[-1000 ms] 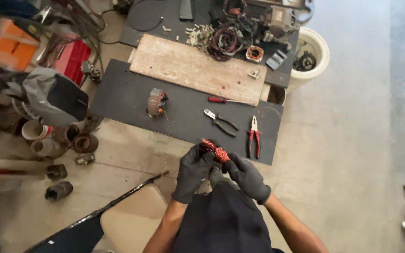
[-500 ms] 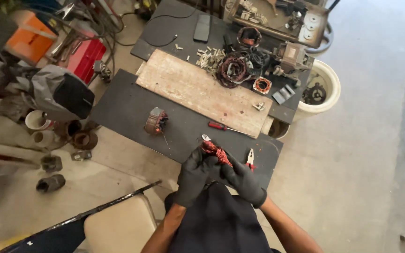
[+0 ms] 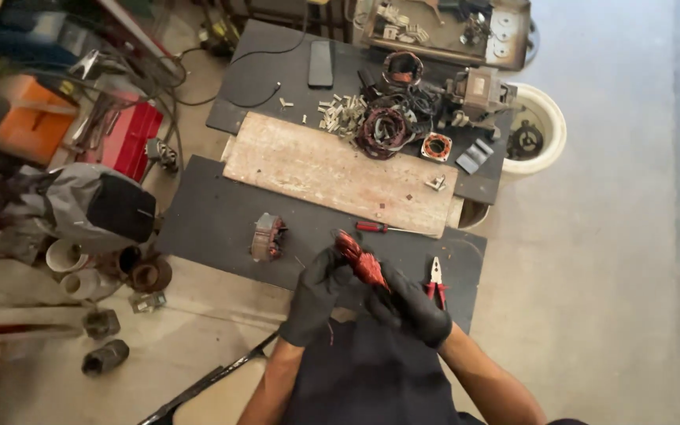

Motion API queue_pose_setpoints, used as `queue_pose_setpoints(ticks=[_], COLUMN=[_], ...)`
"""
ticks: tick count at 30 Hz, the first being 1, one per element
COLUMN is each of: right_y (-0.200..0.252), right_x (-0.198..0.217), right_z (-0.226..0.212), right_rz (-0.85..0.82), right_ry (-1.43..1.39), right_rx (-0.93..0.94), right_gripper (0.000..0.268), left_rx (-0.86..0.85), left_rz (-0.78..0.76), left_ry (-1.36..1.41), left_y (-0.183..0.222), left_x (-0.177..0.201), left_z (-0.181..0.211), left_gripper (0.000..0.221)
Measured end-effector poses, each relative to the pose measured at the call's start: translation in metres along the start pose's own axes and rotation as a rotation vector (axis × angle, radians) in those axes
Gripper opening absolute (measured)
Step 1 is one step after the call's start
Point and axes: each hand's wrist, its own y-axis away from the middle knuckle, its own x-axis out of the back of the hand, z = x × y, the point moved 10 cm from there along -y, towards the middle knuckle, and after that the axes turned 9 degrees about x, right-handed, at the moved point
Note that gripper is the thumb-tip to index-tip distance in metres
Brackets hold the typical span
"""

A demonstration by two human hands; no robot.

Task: Repairing a motor stator by inspecting it and manipulating copper wire coils

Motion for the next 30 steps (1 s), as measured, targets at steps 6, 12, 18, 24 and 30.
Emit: queue_pose_setpoints(ticks=[6,12,18,24,30], right_y=[-0.016,-0.041,-0.064,-0.028,-0.017], right_x=[0.056,-0.009,-0.052,0.046,0.041], right_z=[0.006,0.073,-0.014,0.009,0.024], right_rz=[0.310,-0.220,0.088,0.437,0.136], right_ry=[1.515,-0.860,0.628,1.502,0.823], right_rx=[0.425,-0.050,0.168,0.359,0.386], right_gripper=[0.034,0.042,0.068,0.039,0.046], left_rx=[0.283,0.434,0.009,0.245,-0.012], left_rz=[-0.279,-0.461,-0.299,-0.523,-0.383], left_ry=[0.906,1.007,-0.060,0.313,0.100], left_y=[-0.027,-0.032,-0.034,-0.032,-0.035], left_x=[0.028,0.021,0.045,0.037,0.000], left_z=[-0.036,-0.015,0.042,0.036,0.070], left_gripper=[0.041,0.040,0.038,0.025,0.043])
